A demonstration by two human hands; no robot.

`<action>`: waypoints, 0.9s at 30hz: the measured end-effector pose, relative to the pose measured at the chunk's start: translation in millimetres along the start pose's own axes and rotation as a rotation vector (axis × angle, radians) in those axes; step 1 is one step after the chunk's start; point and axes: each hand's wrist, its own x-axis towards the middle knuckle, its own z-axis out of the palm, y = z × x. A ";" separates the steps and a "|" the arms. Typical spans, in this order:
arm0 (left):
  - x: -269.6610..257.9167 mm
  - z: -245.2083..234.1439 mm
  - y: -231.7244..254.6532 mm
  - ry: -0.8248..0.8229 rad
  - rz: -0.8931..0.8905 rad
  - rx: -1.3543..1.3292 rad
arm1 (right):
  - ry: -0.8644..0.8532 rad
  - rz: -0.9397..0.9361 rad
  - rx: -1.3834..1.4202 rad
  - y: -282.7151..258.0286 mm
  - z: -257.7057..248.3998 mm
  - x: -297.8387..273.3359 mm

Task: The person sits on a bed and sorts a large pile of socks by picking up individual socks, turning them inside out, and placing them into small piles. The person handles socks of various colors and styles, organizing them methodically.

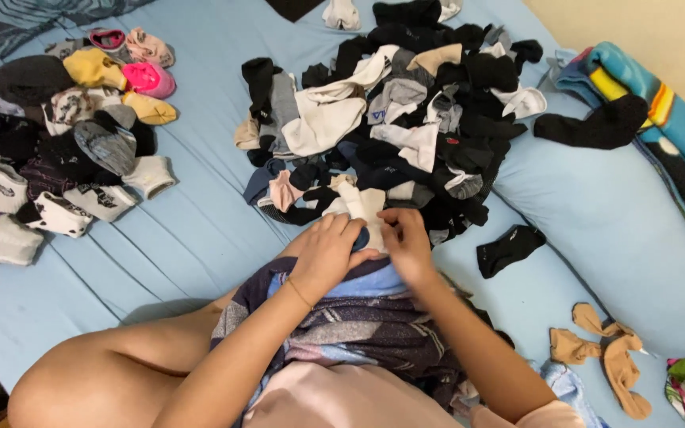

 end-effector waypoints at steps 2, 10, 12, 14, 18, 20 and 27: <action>11.2 9.7 -13.7 0.039 0.046 0.072 | 0.111 -0.276 -0.279 -0.8 2.1 -3.6; -7.7 28.0 0.2 0.461 -0.609 -0.864 | -0.043 -0.290 -0.308 -1.2 6.5 14.9; -18.1 10.1 15.8 0.436 -0.723 -1.156 | -0.099 -0.150 -0.212 -4.1 -0.8 27.1; -24.9 -5.8 31.5 0.420 -0.850 -1.443 | -0.175 -0.014 -0.109 -4.7 0.9 30.5; -19.5 -16.3 34.9 0.485 -0.853 -1.763 | -0.225 0.085 -0.032 -18.6 25.3 20.1; -14.4 -42.1 45.9 0.486 -0.811 -1.751 | -0.228 0.103 -0.060 -27.6 31.5 12.1; -51.7 2.9 -8.4 0.345 -0.537 -1.739 | -0.030 -0.586 -0.274 -70.9 25.7 -6.1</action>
